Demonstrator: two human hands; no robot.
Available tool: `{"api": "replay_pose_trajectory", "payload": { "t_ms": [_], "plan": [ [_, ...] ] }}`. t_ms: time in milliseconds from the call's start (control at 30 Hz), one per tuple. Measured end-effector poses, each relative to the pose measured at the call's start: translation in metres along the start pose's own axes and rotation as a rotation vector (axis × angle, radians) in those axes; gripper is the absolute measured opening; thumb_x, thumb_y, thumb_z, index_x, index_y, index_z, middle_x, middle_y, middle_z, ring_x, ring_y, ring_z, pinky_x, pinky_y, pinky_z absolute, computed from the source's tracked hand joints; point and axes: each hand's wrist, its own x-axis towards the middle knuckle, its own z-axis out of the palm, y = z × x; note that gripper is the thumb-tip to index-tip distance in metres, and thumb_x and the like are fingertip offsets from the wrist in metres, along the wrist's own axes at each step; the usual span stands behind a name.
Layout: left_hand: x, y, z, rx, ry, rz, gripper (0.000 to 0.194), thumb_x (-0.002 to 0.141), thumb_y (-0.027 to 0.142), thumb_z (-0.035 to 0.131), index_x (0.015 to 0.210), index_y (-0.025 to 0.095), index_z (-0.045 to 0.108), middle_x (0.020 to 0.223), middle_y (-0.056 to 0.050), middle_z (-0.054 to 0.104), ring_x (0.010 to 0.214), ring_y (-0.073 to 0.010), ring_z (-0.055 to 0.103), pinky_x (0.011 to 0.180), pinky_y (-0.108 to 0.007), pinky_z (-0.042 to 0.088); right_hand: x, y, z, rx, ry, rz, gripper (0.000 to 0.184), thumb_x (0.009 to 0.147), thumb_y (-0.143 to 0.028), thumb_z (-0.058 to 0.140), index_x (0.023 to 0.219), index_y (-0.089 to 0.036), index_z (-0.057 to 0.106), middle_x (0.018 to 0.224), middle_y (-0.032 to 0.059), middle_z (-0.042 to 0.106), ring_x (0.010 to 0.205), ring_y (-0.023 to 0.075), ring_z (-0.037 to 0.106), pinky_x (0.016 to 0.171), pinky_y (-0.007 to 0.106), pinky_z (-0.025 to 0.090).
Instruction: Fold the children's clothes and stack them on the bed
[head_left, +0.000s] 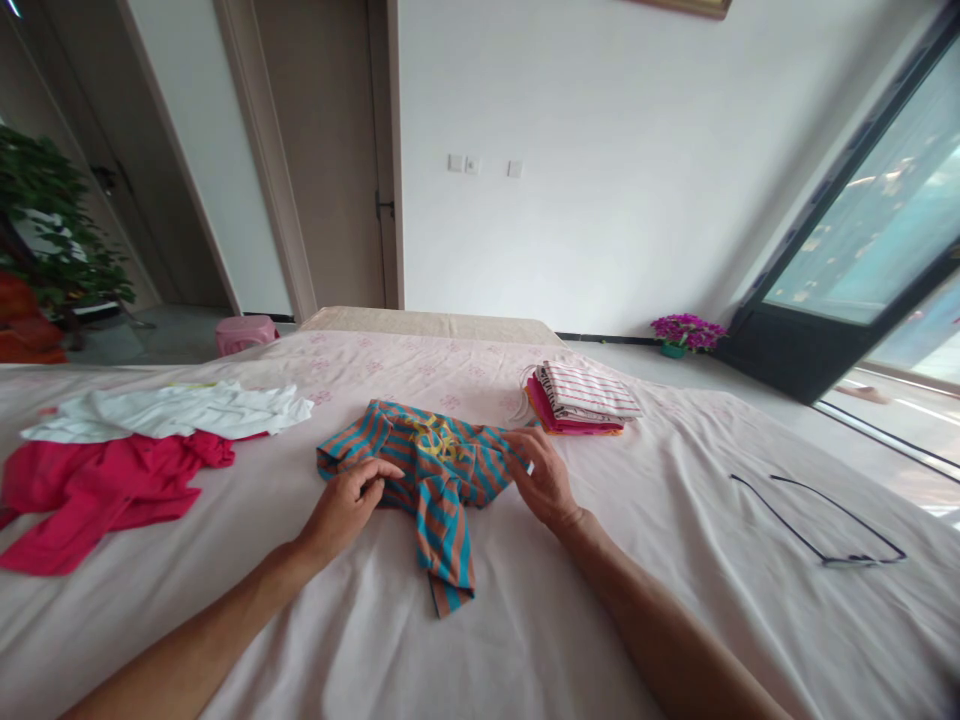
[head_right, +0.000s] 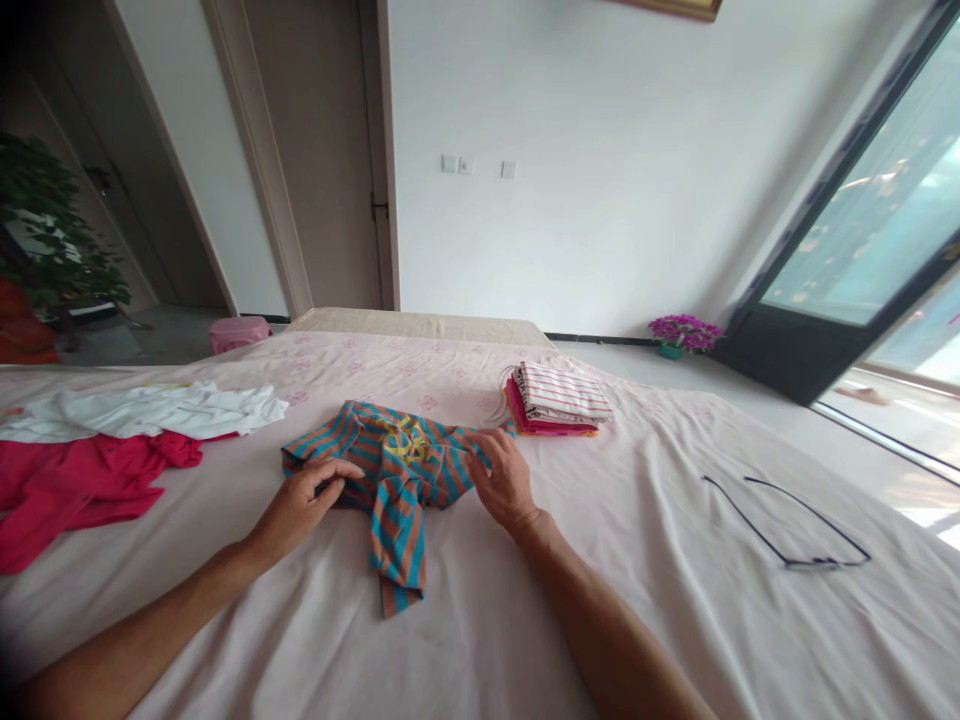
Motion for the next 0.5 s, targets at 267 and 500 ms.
{"api": "replay_pose_trajectory", "payload": {
  "t_ms": [267,500],
  "plan": [
    [0.011,-0.054,-0.024,0.578,0.083,0.119,0.038,0.086,0.027,0.048,0.120,0.022,0.065,0.129,-0.009,0.064,0.126,-0.0273,0.053,0.111,-0.045,0.038,-0.021,-0.075,0.012,0.014,-0.605,-0.314,0.089,0.069,-0.056,0.078,0.145,-0.025,0.044,0.124,0.0103,0.062,0.105,0.0276,0.060,0.088,0.034,0.048],
    [0.014,-0.071,-0.033,0.732,0.105,0.068,0.039,0.090,0.031,0.045,0.121,0.021,0.065,0.131,-0.010,0.062,0.127,-0.0266,0.053,0.110,-0.042,0.039,-0.026,-0.065,0.026,0.077,-0.539,-0.146,0.031,0.078,-0.012,0.054,0.103,-0.024,0.067,0.097,0.0026,0.069,0.090,0.0182,0.065,0.079,0.026,0.049]
  ]
}}
